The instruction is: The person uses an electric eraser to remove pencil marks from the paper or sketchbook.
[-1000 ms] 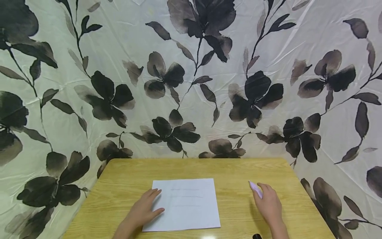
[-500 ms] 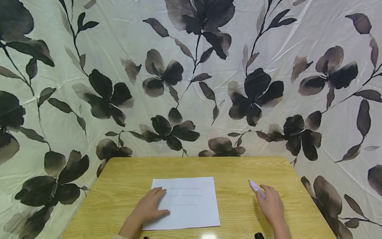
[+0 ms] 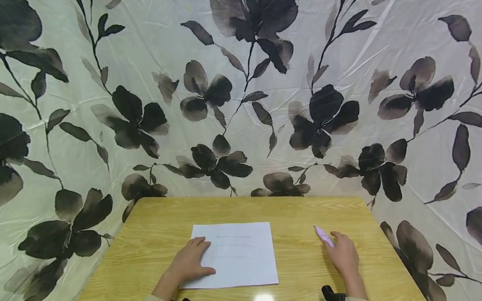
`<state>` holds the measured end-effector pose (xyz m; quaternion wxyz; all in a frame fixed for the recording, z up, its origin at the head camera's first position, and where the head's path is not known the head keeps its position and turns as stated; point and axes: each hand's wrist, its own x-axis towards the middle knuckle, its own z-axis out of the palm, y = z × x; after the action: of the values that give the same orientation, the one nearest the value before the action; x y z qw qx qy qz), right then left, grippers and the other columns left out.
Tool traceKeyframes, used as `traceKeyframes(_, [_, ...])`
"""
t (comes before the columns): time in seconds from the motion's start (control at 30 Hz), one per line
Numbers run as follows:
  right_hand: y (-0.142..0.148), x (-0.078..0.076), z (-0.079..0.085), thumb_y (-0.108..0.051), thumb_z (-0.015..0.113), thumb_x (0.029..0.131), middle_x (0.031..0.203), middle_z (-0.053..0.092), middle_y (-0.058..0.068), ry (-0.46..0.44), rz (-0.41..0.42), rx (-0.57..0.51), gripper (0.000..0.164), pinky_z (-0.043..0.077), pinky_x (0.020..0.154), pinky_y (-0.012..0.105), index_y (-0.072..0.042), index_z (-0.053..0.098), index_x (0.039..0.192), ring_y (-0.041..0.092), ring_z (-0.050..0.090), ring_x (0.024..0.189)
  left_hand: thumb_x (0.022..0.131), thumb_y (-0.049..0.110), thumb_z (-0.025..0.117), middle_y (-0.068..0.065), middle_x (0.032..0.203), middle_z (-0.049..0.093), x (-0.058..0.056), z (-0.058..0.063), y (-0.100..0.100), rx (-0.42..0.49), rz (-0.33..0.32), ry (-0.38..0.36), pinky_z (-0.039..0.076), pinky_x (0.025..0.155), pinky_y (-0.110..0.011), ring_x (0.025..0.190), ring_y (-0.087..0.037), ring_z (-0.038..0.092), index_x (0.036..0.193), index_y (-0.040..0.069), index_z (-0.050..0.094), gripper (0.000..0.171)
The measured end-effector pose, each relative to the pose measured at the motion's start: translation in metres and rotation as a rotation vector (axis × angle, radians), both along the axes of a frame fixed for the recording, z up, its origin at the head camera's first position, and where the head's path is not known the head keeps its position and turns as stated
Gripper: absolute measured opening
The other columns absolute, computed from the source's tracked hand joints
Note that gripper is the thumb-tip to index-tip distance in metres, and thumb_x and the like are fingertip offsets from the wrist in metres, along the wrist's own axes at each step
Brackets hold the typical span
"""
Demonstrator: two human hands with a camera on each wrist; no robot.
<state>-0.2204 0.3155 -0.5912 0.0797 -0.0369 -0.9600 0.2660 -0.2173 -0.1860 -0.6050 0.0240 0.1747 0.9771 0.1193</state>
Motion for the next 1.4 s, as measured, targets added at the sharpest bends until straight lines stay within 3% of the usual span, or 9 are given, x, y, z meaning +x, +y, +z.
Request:
traceKeyframes(0.27, [0.001,-0.003,-0.011,-0.036,0.073,0.085,0.110,0.062,0.032,-0.047,-0.065,-0.047,0.062,0.050,0.077,0.058,0.012,0.058,0.122,0.047,0.060,0.098,0.064,0.075,0.070,-0.018,0.138,0.049,0.000,0.004,0.001,0.052,0.021,-0.010,0.038,0.104,-0.055,0.131,-0.039,0.040,0.131,0.007,0.058,0.096])
traceKeyframes(0.5, [0.001,-0.004,-0.016,-0.030,0.074,0.084,0.103,0.066,0.027,-0.054,-0.106,-0.055,0.047,0.052,0.071,0.053,0.008,0.067,0.111,0.040,0.064,0.087,0.064,0.072,0.073,-0.019,0.137,0.050,0.001,0.005,0.002,0.074,0.021,-0.011,0.037,0.104,-0.055,0.130,-0.040,0.040,0.130,0.005,0.059,0.095])
traceKeyframes(0.73, [-0.003,-0.001,-0.014,-0.031,0.075,0.083,0.099,0.068,0.022,-0.001,-0.128,-0.085,0.042,0.051,0.069,0.051,0.003,0.068,0.107,0.037,0.064,0.085,0.062,0.071,0.075,-0.020,0.135,0.051,0.000,0.005,0.004,0.074,0.021,0.000,0.039,0.103,-0.055,0.129,-0.040,0.042,0.128,0.004,0.060,0.095])
traceKeyframes(0.87, [-0.007,0.001,-0.013,-0.031,0.078,0.081,0.097,0.069,0.019,0.046,-0.147,-0.164,0.043,0.050,0.071,0.047,0.001,0.069,0.108,0.034,0.064,0.086,0.061,0.072,0.075,-0.018,0.134,0.052,-0.001,0.004,0.004,0.073,0.017,-0.001,0.040,0.102,-0.055,0.127,-0.039,0.043,0.127,0.005,0.061,0.094])
traceKeyframes(1.07, [-0.023,0.006,-0.014,-0.039,0.082,0.078,0.111,0.066,0.021,-0.018,-0.212,-0.473,0.058,0.049,0.073,0.032,0.002,0.067,0.116,0.029,0.060,0.097,0.060,0.077,0.072,-0.017,0.132,0.053,0.006,-0.005,0.000,0.075,0.013,-0.017,0.044,0.097,-0.057,0.125,-0.038,0.044,0.124,0.007,0.062,0.095])
traceKeyframes(1.2, [-0.031,-0.001,-0.011,-0.040,0.080,0.080,0.100,0.068,0.010,-0.080,-0.239,-0.789,0.065,0.054,0.068,0.026,0.003,0.060,0.124,0.019,0.063,0.087,0.060,0.079,0.070,-0.016,0.133,0.053,0.001,-0.009,-0.001,0.081,0.020,0.015,0.043,0.098,-0.056,0.126,-0.037,0.044,0.125,0.009,0.062,0.097])
traceKeyframes(1.27, [-0.034,-0.004,-0.009,-0.037,0.077,0.083,0.091,0.069,0.002,-0.085,-0.244,-0.971,0.061,0.056,0.068,0.025,0.003,0.057,0.125,0.013,0.064,0.080,0.059,0.080,0.069,-0.015,0.134,0.052,-0.001,-0.008,0.000,0.077,0.025,0.018,0.042,0.099,-0.055,0.127,-0.036,0.043,0.126,0.010,0.062,0.097])
traceKeyframes(1.4, [-0.038,-0.007,-0.008,-0.031,0.066,0.093,0.087,0.071,0.000,-0.073,-0.215,-1.303,0.043,0.056,0.071,0.023,-0.002,0.051,0.121,0.010,0.068,0.081,0.060,0.080,0.068,-0.015,0.136,0.050,-0.003,-0.004,0.001,0.080,0.027,0.008,0.041,0.101,-0.056,0.128,-0.037,0.042,0.128,0.010,0.061,0.098])
